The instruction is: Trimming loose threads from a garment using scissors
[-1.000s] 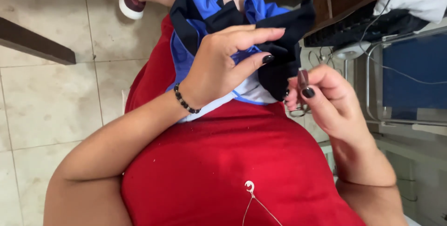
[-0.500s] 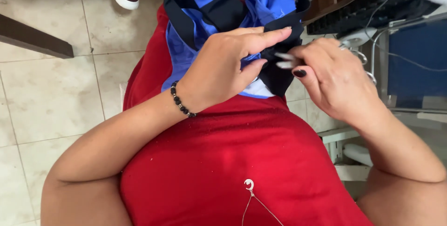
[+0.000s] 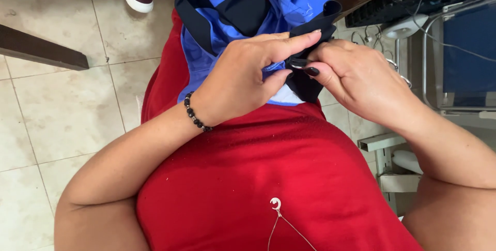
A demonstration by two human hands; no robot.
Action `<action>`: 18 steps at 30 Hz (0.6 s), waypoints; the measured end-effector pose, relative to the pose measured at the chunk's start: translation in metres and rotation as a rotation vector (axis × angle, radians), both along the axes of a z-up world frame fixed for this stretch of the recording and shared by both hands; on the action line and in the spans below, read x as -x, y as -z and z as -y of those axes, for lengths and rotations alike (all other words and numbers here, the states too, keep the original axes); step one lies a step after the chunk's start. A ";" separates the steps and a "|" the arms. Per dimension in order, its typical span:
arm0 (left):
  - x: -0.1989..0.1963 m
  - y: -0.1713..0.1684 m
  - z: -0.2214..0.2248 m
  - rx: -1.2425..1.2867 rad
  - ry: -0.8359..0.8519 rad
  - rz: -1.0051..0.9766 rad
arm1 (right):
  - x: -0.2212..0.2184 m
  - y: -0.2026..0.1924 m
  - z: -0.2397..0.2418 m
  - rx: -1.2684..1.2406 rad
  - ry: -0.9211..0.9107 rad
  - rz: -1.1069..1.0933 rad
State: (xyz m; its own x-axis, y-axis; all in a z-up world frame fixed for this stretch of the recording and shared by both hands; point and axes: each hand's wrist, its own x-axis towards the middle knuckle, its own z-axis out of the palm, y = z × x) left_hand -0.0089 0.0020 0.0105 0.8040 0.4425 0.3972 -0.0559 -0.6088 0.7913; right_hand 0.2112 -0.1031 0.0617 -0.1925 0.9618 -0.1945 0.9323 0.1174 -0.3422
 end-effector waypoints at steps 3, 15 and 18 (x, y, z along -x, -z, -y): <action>-0.001 0.001 0.000 -0.008 -0.004 0.017 | 0.001 -0.001 0.000 -0.015 -0.007 -0.006; 0.001 -0.003 0.000 0.032 0.033 0.021 | -0.003 0.003 -0.001 -0.042 -0.063 -0.011; 0.002 -0.004 0.001 0.060 0.045 0.013 | -0.004 0.003 0.001 -0.035 -0.040 -0.029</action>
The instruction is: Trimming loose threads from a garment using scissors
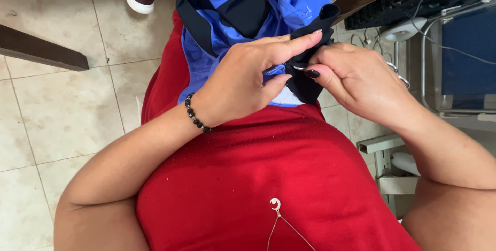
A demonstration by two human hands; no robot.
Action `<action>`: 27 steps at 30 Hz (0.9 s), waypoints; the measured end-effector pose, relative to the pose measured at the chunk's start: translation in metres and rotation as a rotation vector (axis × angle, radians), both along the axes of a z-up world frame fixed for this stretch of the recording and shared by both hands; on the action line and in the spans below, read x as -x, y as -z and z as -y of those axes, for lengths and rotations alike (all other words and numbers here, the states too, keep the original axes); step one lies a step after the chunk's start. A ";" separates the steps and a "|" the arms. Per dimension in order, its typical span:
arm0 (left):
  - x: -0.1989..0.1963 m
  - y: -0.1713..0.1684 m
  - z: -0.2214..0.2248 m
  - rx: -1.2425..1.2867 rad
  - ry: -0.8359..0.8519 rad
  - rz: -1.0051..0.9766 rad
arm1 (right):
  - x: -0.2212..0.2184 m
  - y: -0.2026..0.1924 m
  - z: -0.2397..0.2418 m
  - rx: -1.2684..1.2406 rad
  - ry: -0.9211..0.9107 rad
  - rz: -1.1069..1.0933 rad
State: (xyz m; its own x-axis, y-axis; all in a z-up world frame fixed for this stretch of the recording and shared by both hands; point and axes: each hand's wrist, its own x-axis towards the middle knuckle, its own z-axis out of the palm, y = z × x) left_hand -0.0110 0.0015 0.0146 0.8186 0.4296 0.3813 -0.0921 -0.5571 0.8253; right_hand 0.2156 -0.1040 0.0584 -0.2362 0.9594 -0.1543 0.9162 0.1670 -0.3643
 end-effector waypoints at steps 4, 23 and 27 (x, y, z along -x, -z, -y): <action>0.002 -0.005 0.000 0.016 0.004 -0.025 | -0.001 -0.005 0.001 0.013 0.014 -0.010; 0.007 -0.004 -0.009 0.403 0.001 0.096 | -0.023 -0.007 -0.073 -0.125 0.111 -0.653; 0.019 0.009 -0.017 0.350 -0.049 0.137 | -0.014 -0.033 -0.078 -0.072 0.120 -0.604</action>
